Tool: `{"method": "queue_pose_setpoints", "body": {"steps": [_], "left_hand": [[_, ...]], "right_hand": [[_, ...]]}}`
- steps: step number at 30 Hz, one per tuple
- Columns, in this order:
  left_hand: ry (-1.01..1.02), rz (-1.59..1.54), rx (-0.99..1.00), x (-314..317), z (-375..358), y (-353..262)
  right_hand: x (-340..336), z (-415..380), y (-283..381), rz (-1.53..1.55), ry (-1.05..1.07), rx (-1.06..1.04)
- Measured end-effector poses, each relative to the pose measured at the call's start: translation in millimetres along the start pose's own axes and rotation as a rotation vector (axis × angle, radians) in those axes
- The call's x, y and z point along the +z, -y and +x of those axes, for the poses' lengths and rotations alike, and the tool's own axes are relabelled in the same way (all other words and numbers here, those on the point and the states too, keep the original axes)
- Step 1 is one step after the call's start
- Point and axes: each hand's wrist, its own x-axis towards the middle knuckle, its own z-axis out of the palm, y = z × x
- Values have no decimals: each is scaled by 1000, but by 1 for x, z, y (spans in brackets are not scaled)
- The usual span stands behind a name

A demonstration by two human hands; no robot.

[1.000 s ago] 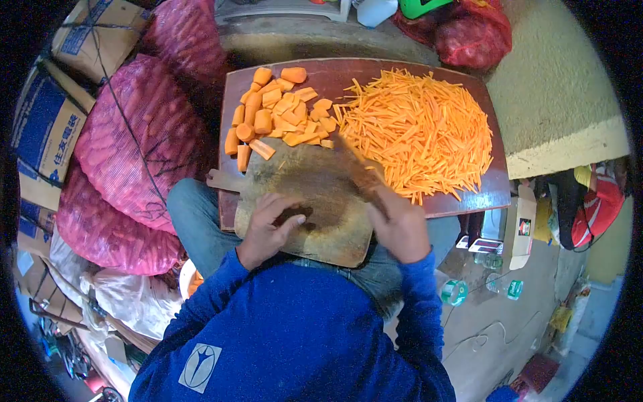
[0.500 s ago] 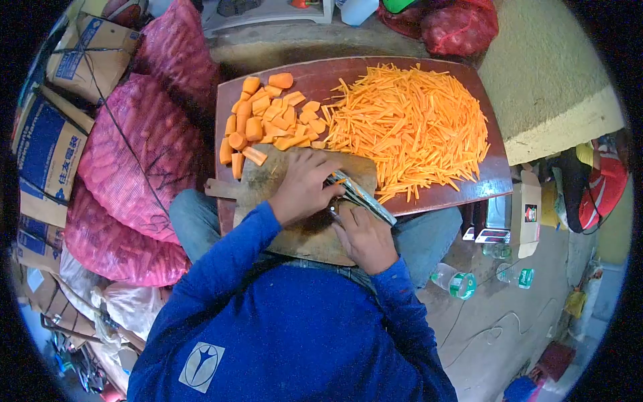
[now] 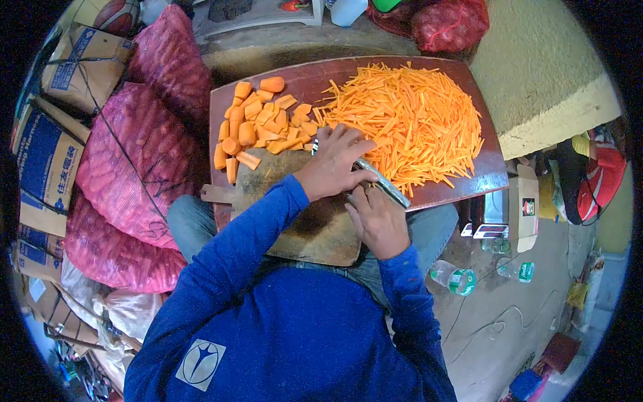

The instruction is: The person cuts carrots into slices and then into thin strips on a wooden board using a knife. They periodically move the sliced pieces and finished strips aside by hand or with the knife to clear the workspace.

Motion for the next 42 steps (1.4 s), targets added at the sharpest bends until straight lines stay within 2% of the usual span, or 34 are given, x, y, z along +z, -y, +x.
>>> {"method": "queue_pose_setpoints", "body": {"steps": [6,8,12,13,19,21,26,34,38,40,42], "left_hand": [[23,373,-7,5,3,35],[-4,374,-29,1,-2,43],[18,398,-147,-24,-19,59],[41,410,-215,-33,-24,64],[56,486,-292,-83,-29,111],[233,437,-374,-93,-26,121],[380,414,-320,-102,-18,141],[653,473,-360,-116,9,133],[631,459,-342,-111,5,132],[304,415,-194,-103,-10,131],[272,361,-239,-110,-19,104]], "right_hand": [[10,-3,6,45,59,58],[11,-7,11,109,81,127],[19,-16,15,224,124,107],[21,-17,16,226,126,112],[22,-11,23,165,146,90],[23,-9,22,173,173,97],[28,-12,15,185,136,102],[28,-11,17,201,131,117],[27,-12,18,176,120,112],[27,-12,18,165,128,124],[27,-13,18,226,135,143]]}}
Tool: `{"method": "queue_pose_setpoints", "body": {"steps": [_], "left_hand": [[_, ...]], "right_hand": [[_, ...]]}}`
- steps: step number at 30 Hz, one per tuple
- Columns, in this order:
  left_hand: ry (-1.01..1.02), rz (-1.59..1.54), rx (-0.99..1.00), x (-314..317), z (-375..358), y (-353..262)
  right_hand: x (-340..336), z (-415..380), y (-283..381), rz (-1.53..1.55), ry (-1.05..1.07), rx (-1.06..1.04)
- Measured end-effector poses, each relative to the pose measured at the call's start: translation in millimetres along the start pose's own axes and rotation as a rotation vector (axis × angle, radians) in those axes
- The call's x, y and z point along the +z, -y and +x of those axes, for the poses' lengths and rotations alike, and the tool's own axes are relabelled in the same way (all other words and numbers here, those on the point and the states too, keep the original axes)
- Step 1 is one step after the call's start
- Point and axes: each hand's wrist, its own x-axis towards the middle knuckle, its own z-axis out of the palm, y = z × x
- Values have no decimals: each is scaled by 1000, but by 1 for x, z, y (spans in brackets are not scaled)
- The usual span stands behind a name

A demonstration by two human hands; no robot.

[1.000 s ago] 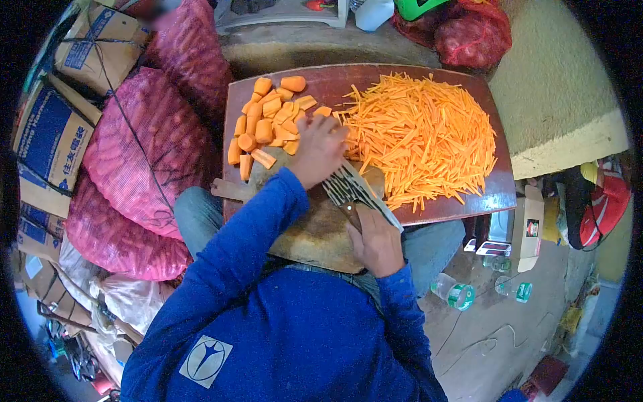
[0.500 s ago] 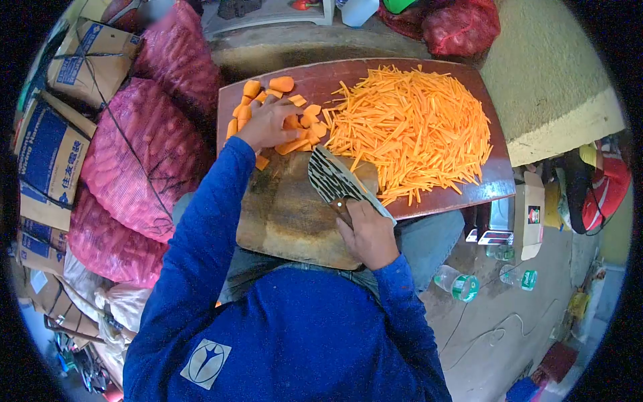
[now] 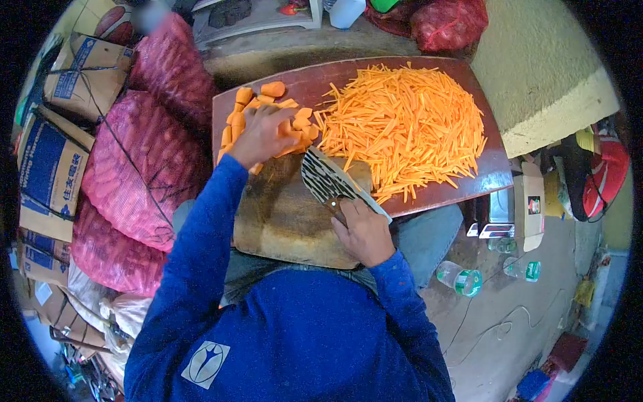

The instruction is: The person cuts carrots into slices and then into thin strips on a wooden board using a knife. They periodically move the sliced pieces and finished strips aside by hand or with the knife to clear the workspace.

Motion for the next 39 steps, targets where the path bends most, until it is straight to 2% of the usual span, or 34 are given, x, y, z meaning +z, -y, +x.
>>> {"method": "queue_pose_setpoints", "body": {"steps": [1,2,6,11,13,16,18,22,24,28,33,37,39], "left_hand": [[-18,-61,-43,-6,-11,-12],[-90,-45,1,-5,-26,-19],[-11,-36,-65,-1,-95,-56],[-133,-82,-76,25,-152,-94],[-191,-139,-82,27,-156,-94],[-204,-184,-65,22,-155,-89],[-136,-242,-49,13,-155,-84],[-101,-330,-22,12,-161,-78],[-172,-309,-14,19,-166,-83],[-207,-271,-34,23,-173,-94],[-178,-256,33,28,-177,-88],[-178,-223,64,31,-179,-86],[-197,-214,67,33,-178,-88]], "right_hand": [[0,1,0,-2,-2,4],[0,1,1,-7,7,6],[-4,1,4,-7,52,21],[-18,7,14,-25,133,30],[-23,10,18,-56,181,42],[-29,8,25,-61,96,-17],[-33,6,36,63,164,67],[-30,-1,50,264,154,66],[-31,-1,58,410,309,155],[-28,-5,65,435,363,208],[-35,-7,73,389,446,220],[-41,-18,78,343,412,181],[-47,-19,83,299,496,217]]}}
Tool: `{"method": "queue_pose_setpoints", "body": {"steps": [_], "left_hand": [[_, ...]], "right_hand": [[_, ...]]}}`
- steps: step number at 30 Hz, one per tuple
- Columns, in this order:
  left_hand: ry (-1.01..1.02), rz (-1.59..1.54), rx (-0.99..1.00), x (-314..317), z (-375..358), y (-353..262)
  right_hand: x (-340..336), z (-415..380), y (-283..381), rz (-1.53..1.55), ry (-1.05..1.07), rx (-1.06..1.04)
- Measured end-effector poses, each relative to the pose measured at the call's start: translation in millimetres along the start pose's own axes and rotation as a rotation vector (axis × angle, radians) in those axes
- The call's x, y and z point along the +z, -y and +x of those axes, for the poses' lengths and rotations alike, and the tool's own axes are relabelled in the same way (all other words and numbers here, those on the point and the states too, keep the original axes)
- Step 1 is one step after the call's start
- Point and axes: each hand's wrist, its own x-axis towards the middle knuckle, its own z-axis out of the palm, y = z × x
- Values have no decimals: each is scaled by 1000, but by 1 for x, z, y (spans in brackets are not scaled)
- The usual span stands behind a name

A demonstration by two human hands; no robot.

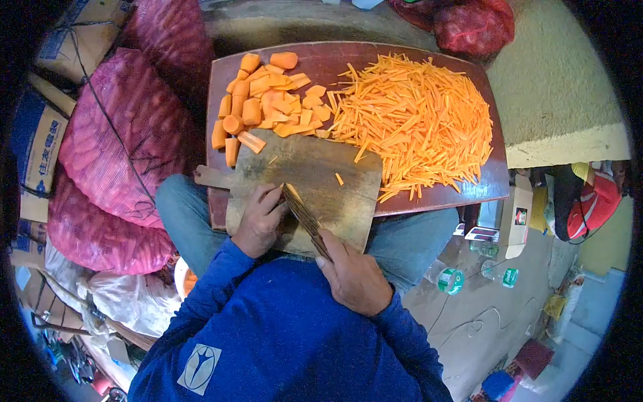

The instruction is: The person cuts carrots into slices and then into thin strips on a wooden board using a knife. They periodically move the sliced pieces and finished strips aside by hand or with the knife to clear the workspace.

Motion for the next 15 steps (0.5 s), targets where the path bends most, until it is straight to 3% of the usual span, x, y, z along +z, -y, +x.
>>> {"method": "queue_pose_setpoints", "body": {"steps": [9,15], "left_hand": [[-22,-23,-3,-6,5,-4],[-30,-28,-16,-10,5,-4]], "right_hand": [[7,45,7,-15,65,19],[-5,17,17,-12,29,-20]]}}
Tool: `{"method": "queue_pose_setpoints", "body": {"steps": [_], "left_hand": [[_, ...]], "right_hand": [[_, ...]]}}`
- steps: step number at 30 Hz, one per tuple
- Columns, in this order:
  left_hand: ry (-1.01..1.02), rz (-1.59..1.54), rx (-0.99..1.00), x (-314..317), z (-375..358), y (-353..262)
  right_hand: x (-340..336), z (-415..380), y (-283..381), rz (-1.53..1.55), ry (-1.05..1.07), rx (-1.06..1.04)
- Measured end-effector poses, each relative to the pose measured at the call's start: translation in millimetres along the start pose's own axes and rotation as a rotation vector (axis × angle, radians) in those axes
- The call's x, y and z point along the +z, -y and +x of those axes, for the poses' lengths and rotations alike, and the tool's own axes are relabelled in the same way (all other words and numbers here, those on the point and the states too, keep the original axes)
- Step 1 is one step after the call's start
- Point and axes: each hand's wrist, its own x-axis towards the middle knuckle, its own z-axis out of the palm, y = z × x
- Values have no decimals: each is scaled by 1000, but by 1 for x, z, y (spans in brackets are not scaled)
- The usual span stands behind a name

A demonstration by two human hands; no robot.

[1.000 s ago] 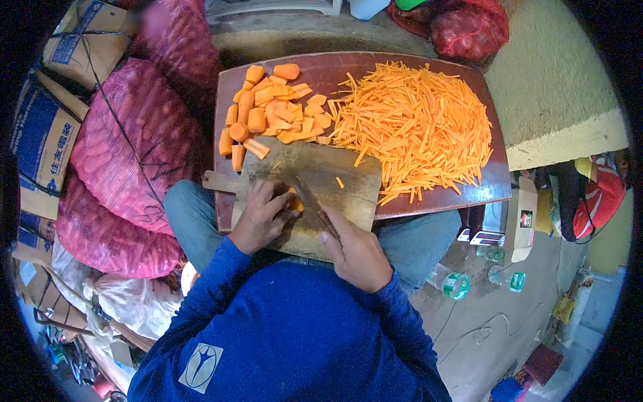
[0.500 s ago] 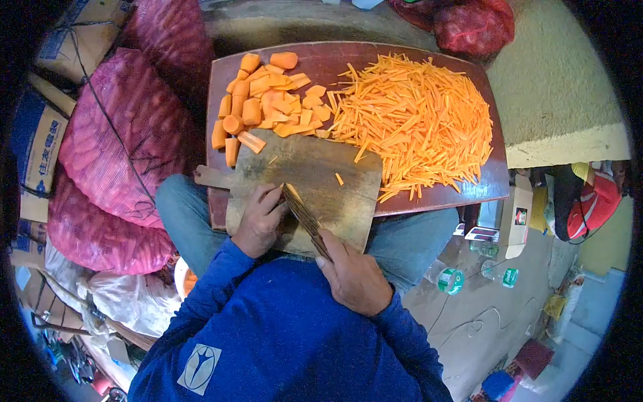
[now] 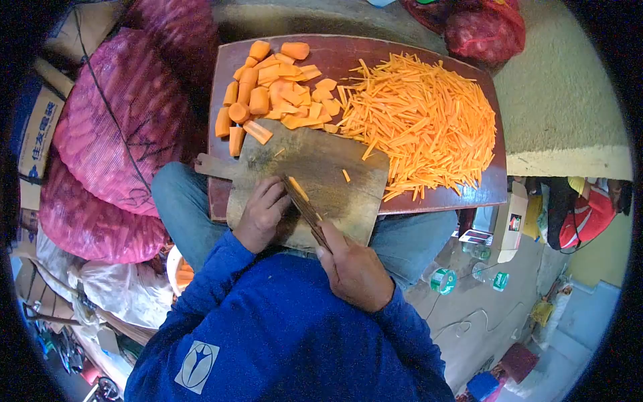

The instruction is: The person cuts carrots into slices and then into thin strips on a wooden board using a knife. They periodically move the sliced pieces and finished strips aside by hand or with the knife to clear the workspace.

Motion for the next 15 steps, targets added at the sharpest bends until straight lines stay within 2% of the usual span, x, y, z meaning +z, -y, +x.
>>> {"method": "queue_pose_setpoints", "body": {"steps": [6,9,12,15], "left_hand": [[-13,17,-18,4,-4,1],[6,118,8,3,-4,-3],[40,135,-6,3,-4,-7],[51,118,1,1,-4,-7]], "right_hand": [[16,29,-6,-10,-12,-10],[10,18,-4,7,-27,-1],[2,7,1,-34,39,25],[9,12,-1,-36,7,23]]}}
